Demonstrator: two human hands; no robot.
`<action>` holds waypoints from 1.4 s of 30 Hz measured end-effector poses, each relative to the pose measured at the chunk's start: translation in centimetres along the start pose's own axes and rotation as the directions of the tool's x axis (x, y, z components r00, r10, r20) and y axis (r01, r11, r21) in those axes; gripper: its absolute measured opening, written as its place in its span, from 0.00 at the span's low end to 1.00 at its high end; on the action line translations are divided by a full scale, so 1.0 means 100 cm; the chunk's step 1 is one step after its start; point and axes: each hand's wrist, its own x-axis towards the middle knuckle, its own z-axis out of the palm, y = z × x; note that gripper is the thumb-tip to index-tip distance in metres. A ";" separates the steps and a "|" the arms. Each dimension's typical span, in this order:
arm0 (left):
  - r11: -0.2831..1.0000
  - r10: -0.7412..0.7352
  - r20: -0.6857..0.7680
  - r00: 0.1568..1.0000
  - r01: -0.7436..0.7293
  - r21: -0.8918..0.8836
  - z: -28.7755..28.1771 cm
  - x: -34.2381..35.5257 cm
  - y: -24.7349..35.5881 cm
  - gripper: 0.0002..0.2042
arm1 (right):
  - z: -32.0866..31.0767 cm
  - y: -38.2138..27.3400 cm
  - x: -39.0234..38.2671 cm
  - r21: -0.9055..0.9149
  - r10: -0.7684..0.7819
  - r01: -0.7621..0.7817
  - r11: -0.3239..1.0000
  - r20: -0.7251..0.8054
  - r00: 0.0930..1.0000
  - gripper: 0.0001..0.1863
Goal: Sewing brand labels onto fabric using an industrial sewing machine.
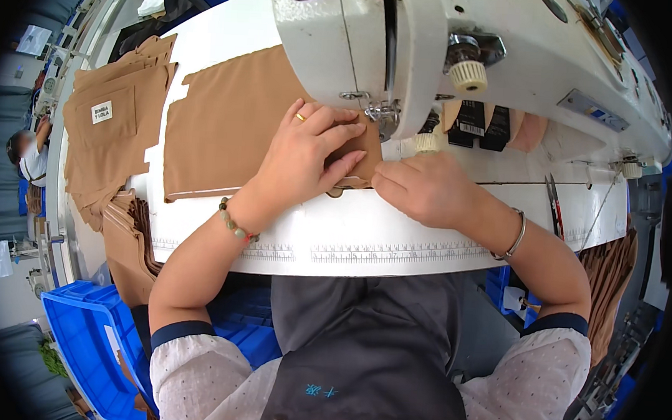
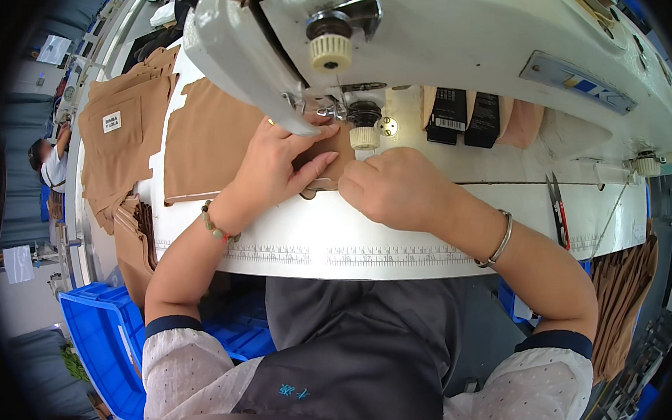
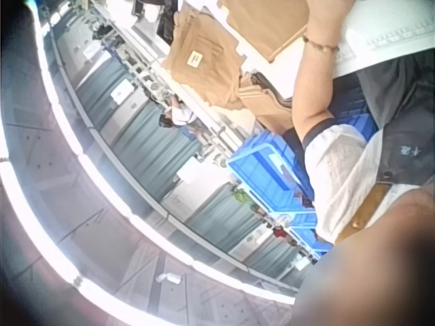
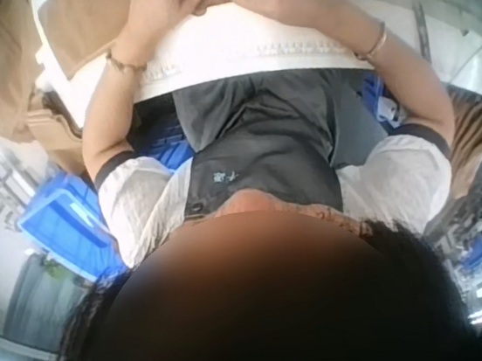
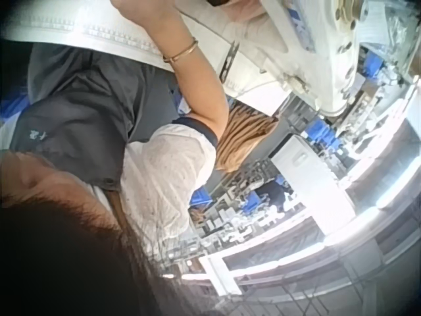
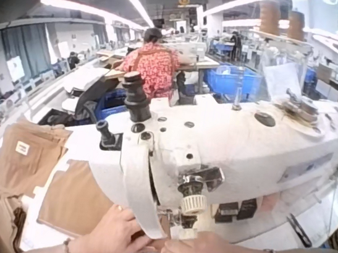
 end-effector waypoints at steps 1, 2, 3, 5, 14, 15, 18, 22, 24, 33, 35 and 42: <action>1.000 0.001 -0.002 1.000 -0.001 -0.008 0.000 0.002 -0.003 0.15 | 0.001 0.003 0.001 0.000 0.001 -0.001 1.000 -0.001 1.000 0.07; 1.000 -0.004 -0.008 1.000 0.003 -0.018 0.000 0.005 -0.006 0.15 | 0.001 0.006 0.002 0.000 0.001 -0.001 1.000 -0.001 1.000 0.06; 1.000 -0.012 0.007 1.000 0.012 -0.012 -0.001 0.007 -0.009 0.14 | 0.002 0.008 0.002 0.000 0.000 0.000 1.000 -0.001 1.000 0.06; 1.000 -0.021 0.020 1.000 0.021 -0.006 -0.001 0.011 -0.015 0.13 | 0.003 0.013 0.001 -0.032 0.044 -0.043 0.999 0.035 0.998 0.04; 0.994 0.057 -0.059 0.997 -0.052 0.093 -0.009 0.018 -0.021 0.10 | 0.015 0.024 0.002 -0.005 0.152 -0.153 0.988 -0.065 0.986 0.04; 0.977 0.172 -0.116 0.978 -0.155 0.145 -0.014 0.014 -0.018 0.09 | 0.017 0.025 0.002 -0.019 0.150 -0.151 0.988 -0.056 0.987 0.03; 0.938 0.276 -0.141 0.951 -0.234 0.257 -0.015 0.002 0.003 0.13 | 0.021 0.025 0.004 -0.069 0.145 -0.156 0.985 -0.138 0.980 0.04; 0.894 0.221 -0.117 0.968 -0.153 0.422 -0.008 -0.005 0.017 0.15 | 0.022 0.022 0.007 0.109 0.309 -0.294 0.950 -0.174 0.935 0.05; 0.882 0.181 -0.133 0.974 -0.101 0.460 -0.005 -0.004 0.018 0.13 | 0.018 0.022 0.006 0.064 0.268 -0.260 0.963 -0.195 0.944 0.05; 0.923 0.194 -0.131 0.972 -0.136 0.359 -0.009 -0.002 0.019 0.07 | 0.019 0.022 0.003 0.093 0.317 -0.309 0.946 -0.083 0.945 0.04; 0.933 0.185 -0.091 0.978 -0.146 0.328 -0.014 -0.001 0.021 0.08 | 0.023 0.025 0.002 -0.009 0.210 -0.211 0.977 -0.084 0.974 0.03; 0.986 0.123 -0.090 0.988 -0.111 0.125 -0.009 0.014 0.017 0.06 | 0.018 0.027 -0.002 0.011 0.139 -0.138 0.990 -0.059 0.989 0.08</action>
